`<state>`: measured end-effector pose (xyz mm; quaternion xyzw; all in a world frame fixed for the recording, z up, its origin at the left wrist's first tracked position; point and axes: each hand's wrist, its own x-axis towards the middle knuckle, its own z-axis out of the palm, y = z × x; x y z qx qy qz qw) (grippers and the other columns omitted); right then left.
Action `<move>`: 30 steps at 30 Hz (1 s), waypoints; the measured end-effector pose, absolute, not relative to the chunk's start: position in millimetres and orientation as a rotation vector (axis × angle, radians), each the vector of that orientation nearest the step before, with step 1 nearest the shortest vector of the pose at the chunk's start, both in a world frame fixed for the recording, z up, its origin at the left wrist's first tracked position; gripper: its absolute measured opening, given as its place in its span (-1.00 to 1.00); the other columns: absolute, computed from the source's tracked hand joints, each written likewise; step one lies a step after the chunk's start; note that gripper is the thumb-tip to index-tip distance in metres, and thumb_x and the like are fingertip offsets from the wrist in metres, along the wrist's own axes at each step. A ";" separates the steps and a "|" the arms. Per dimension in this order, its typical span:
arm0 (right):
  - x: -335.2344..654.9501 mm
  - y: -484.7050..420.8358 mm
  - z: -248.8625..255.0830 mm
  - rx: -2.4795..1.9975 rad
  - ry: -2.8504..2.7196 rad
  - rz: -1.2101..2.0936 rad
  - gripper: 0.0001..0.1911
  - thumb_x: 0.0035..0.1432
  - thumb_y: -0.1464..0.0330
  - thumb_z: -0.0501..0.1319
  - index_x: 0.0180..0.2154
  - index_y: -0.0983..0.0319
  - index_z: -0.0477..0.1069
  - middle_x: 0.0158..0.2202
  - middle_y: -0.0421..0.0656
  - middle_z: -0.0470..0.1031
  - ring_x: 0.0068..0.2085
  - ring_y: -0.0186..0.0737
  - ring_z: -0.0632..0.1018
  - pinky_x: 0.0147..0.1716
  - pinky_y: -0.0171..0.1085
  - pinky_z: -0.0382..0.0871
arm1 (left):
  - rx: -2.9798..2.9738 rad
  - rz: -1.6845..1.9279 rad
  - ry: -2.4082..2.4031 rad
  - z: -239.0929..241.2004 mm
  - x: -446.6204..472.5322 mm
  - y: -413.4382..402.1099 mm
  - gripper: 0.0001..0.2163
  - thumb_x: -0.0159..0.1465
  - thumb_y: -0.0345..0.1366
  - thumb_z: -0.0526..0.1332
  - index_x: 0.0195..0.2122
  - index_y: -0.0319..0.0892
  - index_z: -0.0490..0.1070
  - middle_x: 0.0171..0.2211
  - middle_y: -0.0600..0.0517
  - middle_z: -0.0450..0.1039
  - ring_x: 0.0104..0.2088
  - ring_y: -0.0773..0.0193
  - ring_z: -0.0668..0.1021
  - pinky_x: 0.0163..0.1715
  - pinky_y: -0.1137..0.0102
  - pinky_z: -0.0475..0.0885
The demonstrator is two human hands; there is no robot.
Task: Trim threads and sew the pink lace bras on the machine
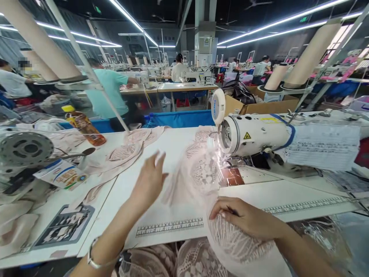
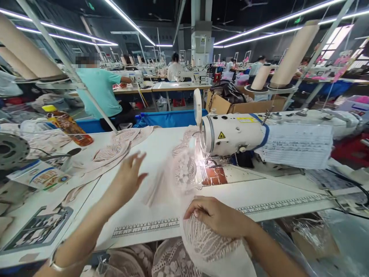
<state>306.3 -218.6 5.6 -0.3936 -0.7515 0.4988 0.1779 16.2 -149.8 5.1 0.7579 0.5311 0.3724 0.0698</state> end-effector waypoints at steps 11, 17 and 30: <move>273.3 -227.2 -52.6 -1.303 -1.465 0.978 -0.48 0.34 -0.12 -0.04 -0.42 0.15 0.18 -0.50 -0.28 0.19 -0.46 -0.27 0.26 -0.43 -0.28 0.20 | 0.743 0.852 0.888 -62.7 96.0 -240.8 -0.60 0.00 0.01 0.49 -0.31 -0.21 0.59 -0.40 -0.01 0.52 -0.41 0.23 0.49 -0.31 0.38 0.39; 272.7 -224.8 -63.7 -1.449 -1.558 1.052 -0.47 0.31 -0.15 -0.06 -0.46 0.12 0.14 -0.58 -0.31 0.11 -0.53 -0.26 0.23 -0.50 -0.27 0.15 | 0.876 0.821 0.975 -57.5 92.3 -232.7 -0.54 0.05 0.12 0.41 -0.24 -0.20 0.56 -0.45 0.02 0.48 -0.38 0.18 0.45 -0.29 0.36 0.36; 274.8 -219.4 -66.8 -1.349 -1.625 1.286 -0.38 0.19 -0.19 0.11 -0.55 0.17 0.09 -0.58 -0.33 0.05 -0.49 -0.34 0.15 -0.49 -0.31 0.06 | 1.466 0.584 1.169 -63.0 95.5 -222.9 -0.42 0.17 0.34 0.09 -0.58 -0.10 0.06 -0.57 0.13 0.04 -0.48 0.30 0.17 -0.44 0.37 0.19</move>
